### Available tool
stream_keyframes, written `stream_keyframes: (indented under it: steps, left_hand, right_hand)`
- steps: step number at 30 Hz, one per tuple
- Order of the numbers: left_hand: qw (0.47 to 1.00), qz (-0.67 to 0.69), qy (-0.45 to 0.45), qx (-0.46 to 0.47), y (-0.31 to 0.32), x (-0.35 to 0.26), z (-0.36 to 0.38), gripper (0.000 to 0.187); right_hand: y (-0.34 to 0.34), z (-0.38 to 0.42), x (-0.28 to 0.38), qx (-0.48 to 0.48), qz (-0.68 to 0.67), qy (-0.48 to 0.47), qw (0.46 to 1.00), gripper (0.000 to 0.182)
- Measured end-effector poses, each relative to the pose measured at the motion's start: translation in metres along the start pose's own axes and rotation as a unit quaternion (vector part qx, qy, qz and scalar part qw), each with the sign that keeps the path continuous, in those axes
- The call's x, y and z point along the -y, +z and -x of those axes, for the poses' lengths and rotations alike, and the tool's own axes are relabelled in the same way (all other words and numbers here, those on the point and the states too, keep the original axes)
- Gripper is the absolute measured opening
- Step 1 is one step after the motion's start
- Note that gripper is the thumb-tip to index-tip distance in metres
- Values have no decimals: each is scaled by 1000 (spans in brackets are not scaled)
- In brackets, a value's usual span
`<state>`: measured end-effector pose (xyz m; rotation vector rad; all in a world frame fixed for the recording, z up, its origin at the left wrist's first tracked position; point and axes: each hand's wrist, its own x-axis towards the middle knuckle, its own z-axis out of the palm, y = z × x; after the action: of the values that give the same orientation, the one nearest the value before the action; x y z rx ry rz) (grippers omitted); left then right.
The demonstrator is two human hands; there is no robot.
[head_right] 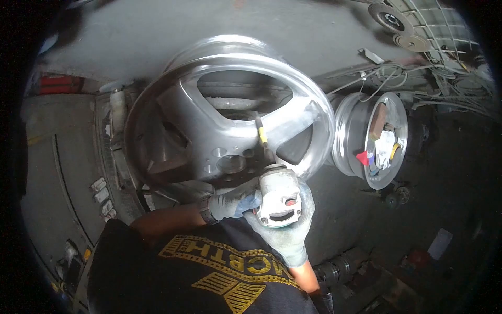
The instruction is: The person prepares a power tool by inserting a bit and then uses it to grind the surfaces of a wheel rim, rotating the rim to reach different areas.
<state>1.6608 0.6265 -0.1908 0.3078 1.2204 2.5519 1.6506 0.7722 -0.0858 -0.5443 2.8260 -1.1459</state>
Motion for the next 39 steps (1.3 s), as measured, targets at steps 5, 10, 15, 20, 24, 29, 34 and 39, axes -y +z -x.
stream_keyframes:
  steps: [5,10,15,20,24,29,34,39]
  left_hand:
    - [998,-47,19,-41,-7,25,21,57]
    - [976,215,-26,8,-14,1,39,75]
    - [999,-2,-36,22,-17,13,50,79]
    - [940,297,-161,-56,-5,-6,56,80]
    - [979,115,-138,-98,-3,-39,47,88]
    - [988,77,-82,-103,-18,-13,65,82]
    - [962,209,-145,-100,-4,3,54,62]
    - [978,172,-105,-49,13,-7,29,71]
  right_hand:
    - [9,0,3,39,-97,6,995,108]
    - [19,-7,10,102,-158,-28,982,111]
    - [13,-12,18,94,-246,90,960,82]
    - [17,-5,7,98,-213,59,970,85]
    - [24,-19,8,120,-201,-44,971,86]
    - [19,-21,13,144,-167,-69,973,85]
    - [8,-12,-10,132,-151,-43,979,81]
    - [2,-14,-7,39,-153,-53,986,77]
